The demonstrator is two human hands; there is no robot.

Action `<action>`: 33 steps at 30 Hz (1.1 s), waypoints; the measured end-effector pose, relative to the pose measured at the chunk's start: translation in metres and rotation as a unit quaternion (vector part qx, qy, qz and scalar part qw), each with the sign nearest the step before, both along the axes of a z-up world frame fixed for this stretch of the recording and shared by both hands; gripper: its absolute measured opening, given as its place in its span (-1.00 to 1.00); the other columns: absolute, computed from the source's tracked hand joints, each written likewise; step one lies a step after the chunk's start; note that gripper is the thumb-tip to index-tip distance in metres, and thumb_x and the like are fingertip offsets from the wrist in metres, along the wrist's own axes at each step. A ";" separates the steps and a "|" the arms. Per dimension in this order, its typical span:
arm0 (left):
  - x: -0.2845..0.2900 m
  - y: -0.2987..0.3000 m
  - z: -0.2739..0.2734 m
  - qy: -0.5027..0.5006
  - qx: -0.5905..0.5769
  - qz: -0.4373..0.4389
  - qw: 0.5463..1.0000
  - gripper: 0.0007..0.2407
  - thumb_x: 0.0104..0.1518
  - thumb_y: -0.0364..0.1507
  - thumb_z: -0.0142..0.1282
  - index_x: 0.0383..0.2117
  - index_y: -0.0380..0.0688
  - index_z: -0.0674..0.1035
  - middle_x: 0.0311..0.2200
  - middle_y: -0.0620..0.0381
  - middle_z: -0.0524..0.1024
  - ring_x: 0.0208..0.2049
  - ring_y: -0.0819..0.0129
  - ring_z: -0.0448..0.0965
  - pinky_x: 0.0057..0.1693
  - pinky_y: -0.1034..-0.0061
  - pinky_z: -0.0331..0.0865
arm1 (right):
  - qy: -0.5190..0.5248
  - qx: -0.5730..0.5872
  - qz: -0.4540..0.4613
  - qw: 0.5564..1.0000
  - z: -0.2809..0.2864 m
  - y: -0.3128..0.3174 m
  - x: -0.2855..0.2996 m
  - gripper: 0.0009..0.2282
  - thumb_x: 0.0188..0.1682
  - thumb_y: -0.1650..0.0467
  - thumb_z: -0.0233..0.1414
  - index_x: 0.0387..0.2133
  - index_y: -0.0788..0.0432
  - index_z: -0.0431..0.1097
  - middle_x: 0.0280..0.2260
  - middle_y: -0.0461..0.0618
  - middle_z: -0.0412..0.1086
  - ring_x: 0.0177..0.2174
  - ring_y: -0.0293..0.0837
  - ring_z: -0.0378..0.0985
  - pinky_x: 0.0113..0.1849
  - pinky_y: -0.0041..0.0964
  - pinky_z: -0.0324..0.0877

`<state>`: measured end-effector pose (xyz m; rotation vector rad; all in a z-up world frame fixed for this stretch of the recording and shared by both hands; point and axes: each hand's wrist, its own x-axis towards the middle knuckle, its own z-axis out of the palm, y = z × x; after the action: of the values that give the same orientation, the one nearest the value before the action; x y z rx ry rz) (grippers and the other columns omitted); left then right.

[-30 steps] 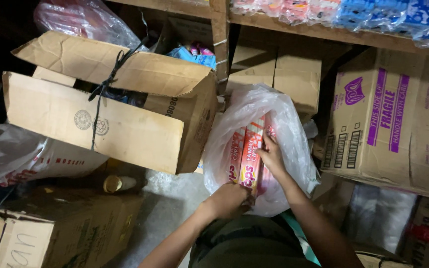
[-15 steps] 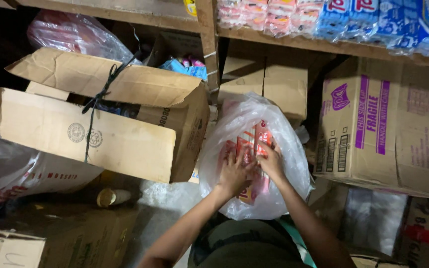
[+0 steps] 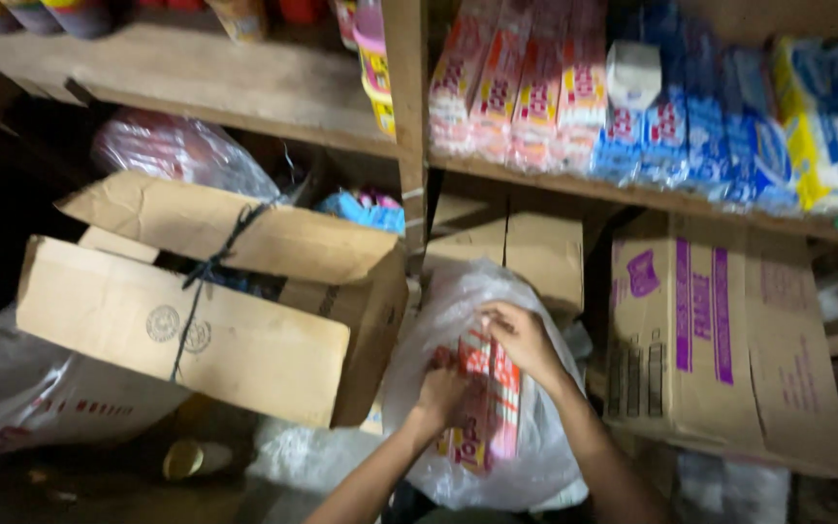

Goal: The person places several packs of family cake from a plastic bag onto a shelf by hand.

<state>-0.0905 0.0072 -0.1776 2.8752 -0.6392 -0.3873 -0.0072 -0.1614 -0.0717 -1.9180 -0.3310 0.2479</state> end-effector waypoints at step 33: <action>0.005 -0.013 -0.141 -0.017 0.057 -0.069 0.996 -0.55 -0.17 -0.04 0.35 -0.37 -0.20 0.73 -0.32 -0.13 0.66 -0.19 0.05 0.68 0.03 0.28 0.49 | -0.520 -0.265 -0.097 0.806 0.139 0.103 0.259 -0.81 -0.05 0.54 0.04 -0.18 0.18 0.48 -0.17 0.14 0.44 -0.15 0.22 0.50 -0.10 0.05 0.45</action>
<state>-0.0857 -0.0058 -0.3189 2.9607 -0.8531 -0.4072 0.2517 -0.0586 0.0670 -2.4737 -0.8407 -1.0079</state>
